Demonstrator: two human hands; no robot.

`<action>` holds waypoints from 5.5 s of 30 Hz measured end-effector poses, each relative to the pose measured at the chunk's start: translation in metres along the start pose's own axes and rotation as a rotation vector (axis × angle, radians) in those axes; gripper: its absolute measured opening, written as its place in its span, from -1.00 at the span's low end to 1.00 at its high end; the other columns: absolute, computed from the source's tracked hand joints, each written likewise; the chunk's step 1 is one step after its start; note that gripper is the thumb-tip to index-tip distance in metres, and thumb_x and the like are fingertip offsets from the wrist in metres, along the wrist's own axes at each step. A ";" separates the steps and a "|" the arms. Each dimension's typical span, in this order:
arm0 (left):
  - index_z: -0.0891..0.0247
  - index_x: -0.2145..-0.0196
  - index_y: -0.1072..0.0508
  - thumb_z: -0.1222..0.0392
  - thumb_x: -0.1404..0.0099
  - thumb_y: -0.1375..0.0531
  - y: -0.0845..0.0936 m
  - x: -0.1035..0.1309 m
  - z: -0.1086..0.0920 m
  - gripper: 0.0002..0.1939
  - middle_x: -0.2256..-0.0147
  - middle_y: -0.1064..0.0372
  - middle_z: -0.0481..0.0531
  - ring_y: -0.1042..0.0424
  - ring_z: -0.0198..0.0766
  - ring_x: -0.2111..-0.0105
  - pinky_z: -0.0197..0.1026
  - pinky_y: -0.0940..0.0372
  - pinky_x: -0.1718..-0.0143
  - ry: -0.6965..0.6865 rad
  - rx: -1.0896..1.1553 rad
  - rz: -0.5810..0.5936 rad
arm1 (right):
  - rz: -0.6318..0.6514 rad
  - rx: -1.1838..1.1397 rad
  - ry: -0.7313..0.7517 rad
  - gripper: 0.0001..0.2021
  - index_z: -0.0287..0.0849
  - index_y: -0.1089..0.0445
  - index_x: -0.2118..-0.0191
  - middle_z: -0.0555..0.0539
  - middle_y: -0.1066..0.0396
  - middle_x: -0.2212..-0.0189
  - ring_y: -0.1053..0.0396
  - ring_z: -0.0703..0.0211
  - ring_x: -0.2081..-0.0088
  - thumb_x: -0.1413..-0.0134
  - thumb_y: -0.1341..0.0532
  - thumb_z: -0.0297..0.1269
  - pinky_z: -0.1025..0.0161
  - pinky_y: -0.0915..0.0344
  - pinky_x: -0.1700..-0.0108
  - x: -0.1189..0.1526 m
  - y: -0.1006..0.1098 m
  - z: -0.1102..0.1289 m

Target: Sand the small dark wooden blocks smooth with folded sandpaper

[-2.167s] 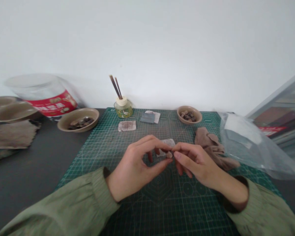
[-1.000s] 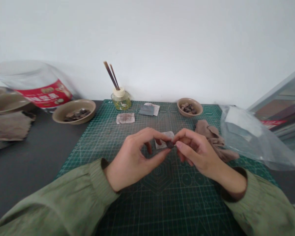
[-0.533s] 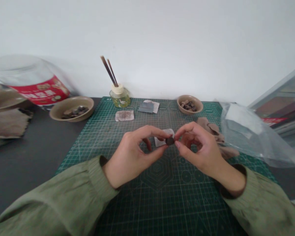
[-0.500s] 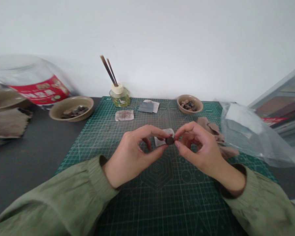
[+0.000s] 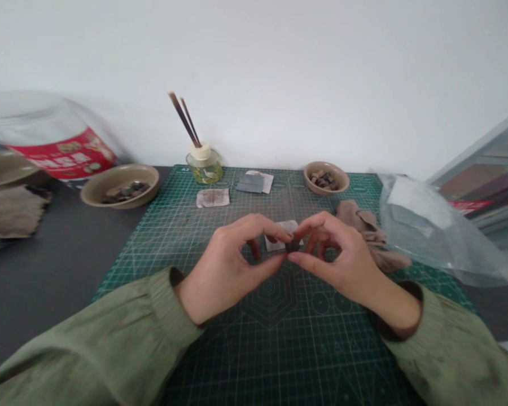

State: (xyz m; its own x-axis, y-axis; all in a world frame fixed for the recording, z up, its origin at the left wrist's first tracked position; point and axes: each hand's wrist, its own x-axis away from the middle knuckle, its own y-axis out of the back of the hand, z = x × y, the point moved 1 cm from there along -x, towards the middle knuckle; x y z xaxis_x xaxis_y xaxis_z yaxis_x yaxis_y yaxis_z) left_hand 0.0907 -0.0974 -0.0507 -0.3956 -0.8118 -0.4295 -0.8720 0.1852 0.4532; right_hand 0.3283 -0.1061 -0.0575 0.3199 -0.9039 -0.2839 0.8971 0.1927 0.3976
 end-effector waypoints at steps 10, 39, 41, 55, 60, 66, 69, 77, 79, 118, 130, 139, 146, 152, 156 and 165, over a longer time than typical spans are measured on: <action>0.15 0.00 -0.65 0.38 -0.38 -0.44 -0.002 0.000 0.008 -0.72 0.13 -0.65 -0.02 -0.58 -0.27 0.25 -0.23 -0.43 0.25 0.012 -0.098 0.022 | 0.067 0.011 -0.090 -0.74 -0.08 -0.56 -0.18 -0.11 -0.70 0.08 -0.61 0.18 0.35 -0.49 -0.38 -0.18 0.26 -0.42 0.39 -0.003 -0.001 -0.007; 0.22 0.05 -0.72 0.17 -0.47 -0.43 -0.002 -0.011 0.025 -0.85 0.16 -0.74 0.08 -0.65 -0.15 0.20 -0.13 -0.49 0.11 -0.002 0.039 -0.137 | 0.083 0.107 0.021 -0.77 -0.16 -0.47 -0.11 -0.05 -0.63 0.24 -0.48 0.25 0.48 -0.59 -0.22 -0.13 0.27 -0.35 0.40 -0.034 0.004 0.004; 0.20 -0.04 -0.74 0.13 -0.50 -0.40 0.000 -0.015 0.028 -0.77 0.13 -0.75 0.10 -0.67 -0.13 0.18 -0.11 -0.50 0.12 0.040 0.052 -0.119 | 0.047 0.198 0.083 -0.85 -0.13 -0.50 -0.06 -0.05 -0.64 0.24 -0.45 0.22 0.44 -0.51 -0.29 -0.23 0.24 -0.33 0.33 -0.039 0.011 0.008; 0.24 0.09 -0.72 0.00 -0.42 -0.48 0.001 -0.018 0.039 -0.74 0.23 -0.73 0.08 -0.64 -0.16 0.31 -0.12 -0.49 0.24 0.153 -0.023 -0.072 | 0.065 0.302 0.263 -0.87 -0.14 -0.63 0.02 -0.10 -0.69 0.10 -0.45 0.15 0.34 -0.40 -0.42 -0.27 0.17 -0.34 0.19 -0.047 0.004 -0.018; 0.23 0.14 -0.71 0.05 -0.39 -0.51 0.004 -0.014 0.035 -0.78 0.30 -0.67 0.03 -0.55 -0.22 0.37 -0.17 -0.43 0.31 0.082 -0.093 -0.095 | 0.070 0.219 0.188 -0.88 -0.15 -0.61 0.01 -0.06 -0.70 0.19 -0.50 0.20 0.40 -0.45 -0.36 -0.27 0.22 -0.39 0.28 -0.041 -0.002 -0.017; 0.22 0.16 -0.70 0.20 -0.42 -0.48 0.006 -0.013 0.026 -0.92 0.21 -0.64 0.06 -0.55 -0.22 0.28 -0.18 -0.45 0.24 -0.043 -0.132 -0.116 | 0.064 -0.090 -0.005 -0.64 -0.12 -0.52 -0.07 -0.08 -0.67 0.07 -0.54 0.27 0.46 -0.38 -0.49 -0.02 0.28 -0.43 0.43 -0.037 -0.010 -0.023; 0.22 0.16 -0.69 0.23 -0.41 -0.49 0.006 -0.013 0.024 -0.91 0.22 -0.62 0.05 -0.53 -0.24 0.30 -0.19 -0.43 0.25 -0.092 -0.144 -0.102 | 0.071 -0.196 -0.047 -0.58 -0.12 -0.50 -0.06 -0.08 -0.64 0.06 -0.50 0.31 0.48 -0.31 -0.53 0.03 0.30 -0.43 0.47 -0.039 -0.013 -0.024; 0.24 -0.03 -0.74 0.22 -0.44 -0.48 0.006 -0.012 0.021 -0.77 0.12 -0.67 0.10 -0.56 -0.23 0.28 -0.17 -0.46 0.26 -0.126 -0.157 -0.086 | 0.093 -0.328 -0.069 -0.56 -0.11 -0.43 -0.08 -0.03 -0.58 0.15 -0.41 0.35 0.50 -0.34 -0.53 0.02 0.38 -0.23 0.61 -0.040 -0.011 -0.016; 0.22 0.00 -0.75 0.22 -0.47 -0.45 0.006 -0.011 0.021 -0.82 0.11 -0.70 0.11 -0.59 -0.21 0.24 -0.16 -0.48 0.24 -0.128 -0.134 -0.073 | 0.102 -0.334 -0.072 -0.57 -0.11 -0.42 -0.09 -0.03 -0.57 0.16 -0.41 0.35 0.50 -0.35 -0.52 0.00 0.38 -0.21 0.62 -0.040 -0.011 -0.016; 0.14 0.03 -0.71 0.22 -0.47 -0.44 0.008 -0.009 0.018 -0.86 0.12 -0.67 0.10 -0.60 -0.19 0.22 -0.16 -0.49 0.27 -0.098 -0.087 -0.086 | 0.097 -0.350 -0.087 -0.64 -0.07 -0.47 -0.10 -0.03 -0.62 0.19 -0.46 0.30 0.53 -0.42 -0.42 0.04 0.34 -0.27 0.59 -0.038 -0.012 -0.018; 0.14 0.08 -0.73 0.24 -0.38 -0.47 0.005 -0.009 0.032 -0.84 0.18 -0.70 0.06 -0.61 -0.17 0.29 -0.15 -0.49 0.26 -0.026 -0.181 -0.068 | -0.065 0.017 0.033 -0.73 -0.13 -0.51 -0.10 -0.05 -0.61 0.27 -0.38 0.26 0.53 -0.54 -0.25 -0.05 0.26 -0.32 0.48 -0.069 0.005 0.012; 0.13 0.08 -0.72 0.19 -0.40 -0.47 0.003 -0.010 0.039 -0.85 0.19 -0.69 0.04 -0.65 -0.11 0.19 -0.06 -0.55 0.05 0.013 -0.229 -0.047 | 0.030 0.431 0.212 -0.68 -0.21 -0.60 -0.15 -0.09 -0.71 0.16 -0.49 0.17 0.34 -0.32 -0.40 -0.35 0.16 -0.39 0.13 -0.200 -0.038 0.070; 0.24 -0.15 -0.60 0.00 -0.63 -0.32 0.001 -0.009 0.045 -0.69 -0.14 -0.58 0.19 -0.62 -0.07 -0.03 0.09 -0.60 -0.10 0.032 -0.290 0.056 | 0.096 0.640 0.228 -0.75 -0.22 -0.67 -0.10 -0.18 -0.75 0.03 -0.61 0.01 0.08 -0.36 -0.41 -0.37 0.12 -0.42 -0.08 -0.257 -0.077 0.073; 0.21 -0.21 -0.58 0.01 -0.63 -0.32 0.001 -0.010 0.046 -0.67 -0.21 -0.55 0.21 -0.61 -0.03 -0.09 0.12 -0.59 -0.14 0.053 -0.316 0.094 | 0.087 0.731 0.198 -0.87 -0.21 -0.71 0.08 -0.26 -0.74 0.01 -0.62 -0.09 -0.02 -0.44 -0.38 -0.32 0.06 -0.43 -0.14 -0.271 -0.081 0.075; 0.22 -0.20 -0.58 0.00 -0.62 -0.33 0.001 -0.010 0.045 -0.67 -0.19 -0.56 0.21 -0.61 -0.04 -0.08 0.12 -0.59 -0.14 0.054 -0.322 0.102 | 0.084 0.721 0.205 -0.80 -0.22 -0.72 0.19 -0.26 -0.75 0.17 -0.65 -0.08 0.07 -0.49 -0.36 -0.29 0.07 -0.46 -0.07 -0.272 -0.075 0.079; 0.24 -0.15 -0.60 0.00 -0.62 -0.34 0.000 -0.011 0.042 -0.68 -0.13 -0.59 0.18 -0.62 -0.05 -0.04 0.11 -0.60 -0.12 0.072 -0.317 0.088 | 0.061 0.520 0.258 -0.77 -0.22 -0.63 0.26 -0.12 -0.75 0.27 -0.57 0.26 0.50 -0.54 -0.34 -0.34 0.24 -0.49 0.23 -0.272 -0.060 0.086</action>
State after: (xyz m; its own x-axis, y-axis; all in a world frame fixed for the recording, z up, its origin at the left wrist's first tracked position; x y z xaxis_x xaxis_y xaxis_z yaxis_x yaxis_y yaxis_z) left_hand 0.0824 -0.0652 -0.0790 -0.4340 -0.8394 -0.3271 -0.6978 0.0836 0.7114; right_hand 0.1611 0.0955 0.0705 0.4886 -0.7622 -0.4247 0.6280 -0.0307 0.7776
